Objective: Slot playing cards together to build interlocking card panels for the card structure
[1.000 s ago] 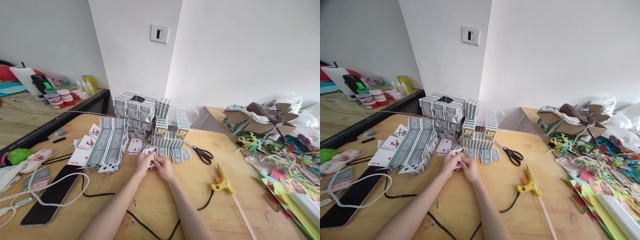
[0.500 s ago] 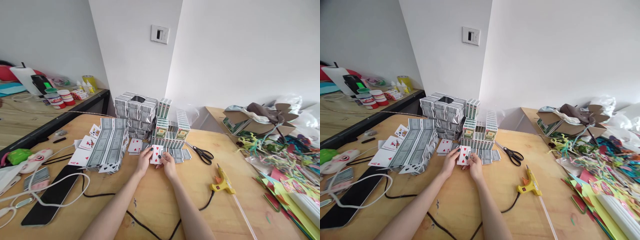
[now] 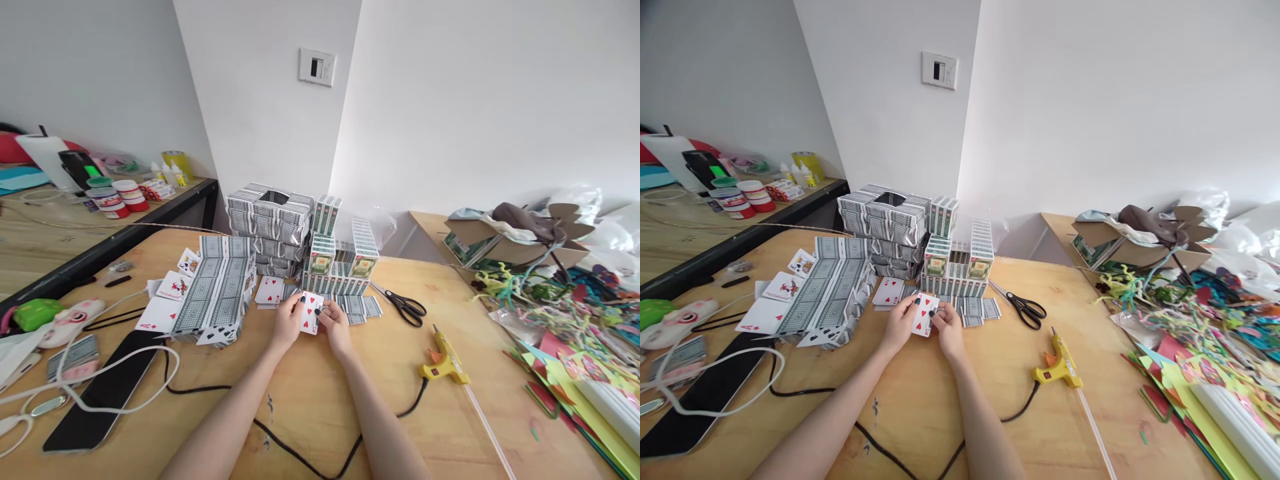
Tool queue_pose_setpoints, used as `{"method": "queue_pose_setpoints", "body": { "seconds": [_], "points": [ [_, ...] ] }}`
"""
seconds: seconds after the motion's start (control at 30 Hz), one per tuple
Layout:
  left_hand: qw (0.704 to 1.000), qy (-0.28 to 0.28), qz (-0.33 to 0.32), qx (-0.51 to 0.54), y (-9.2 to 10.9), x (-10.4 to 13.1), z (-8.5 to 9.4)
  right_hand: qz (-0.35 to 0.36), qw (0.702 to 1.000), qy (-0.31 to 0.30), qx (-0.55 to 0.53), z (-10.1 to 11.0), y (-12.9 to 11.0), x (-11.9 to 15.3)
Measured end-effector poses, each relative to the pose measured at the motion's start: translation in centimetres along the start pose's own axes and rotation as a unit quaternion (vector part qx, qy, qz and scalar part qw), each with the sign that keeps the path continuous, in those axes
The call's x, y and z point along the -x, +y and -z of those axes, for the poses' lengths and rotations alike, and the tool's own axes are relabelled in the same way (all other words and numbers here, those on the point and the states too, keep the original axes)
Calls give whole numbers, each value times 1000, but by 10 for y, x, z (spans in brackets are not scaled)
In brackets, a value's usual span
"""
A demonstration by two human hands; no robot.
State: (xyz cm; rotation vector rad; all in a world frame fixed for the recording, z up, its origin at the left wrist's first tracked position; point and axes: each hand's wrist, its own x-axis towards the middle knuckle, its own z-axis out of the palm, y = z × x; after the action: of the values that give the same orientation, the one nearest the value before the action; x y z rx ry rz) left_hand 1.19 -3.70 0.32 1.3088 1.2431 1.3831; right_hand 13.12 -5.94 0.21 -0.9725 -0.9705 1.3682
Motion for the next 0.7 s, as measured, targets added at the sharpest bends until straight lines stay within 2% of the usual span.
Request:
{"method": "queue_pose_setpoints", "body": {
  "seconds": [0.17, 0.5, 0.7],
  "points": [
    [998, -26, 2, 59, 2, 4, -3, -6, 1000, 17, 17, 0, 3, -1],
    [995, -57, 10, 85, 0, 6, -10, 10, 999, 49, -7, -1, -2, -1],
    [995, -53, 27, 77, 0, 7, -9, -6, 999, 50, 14, 0, 0, -2]
  ]
}}
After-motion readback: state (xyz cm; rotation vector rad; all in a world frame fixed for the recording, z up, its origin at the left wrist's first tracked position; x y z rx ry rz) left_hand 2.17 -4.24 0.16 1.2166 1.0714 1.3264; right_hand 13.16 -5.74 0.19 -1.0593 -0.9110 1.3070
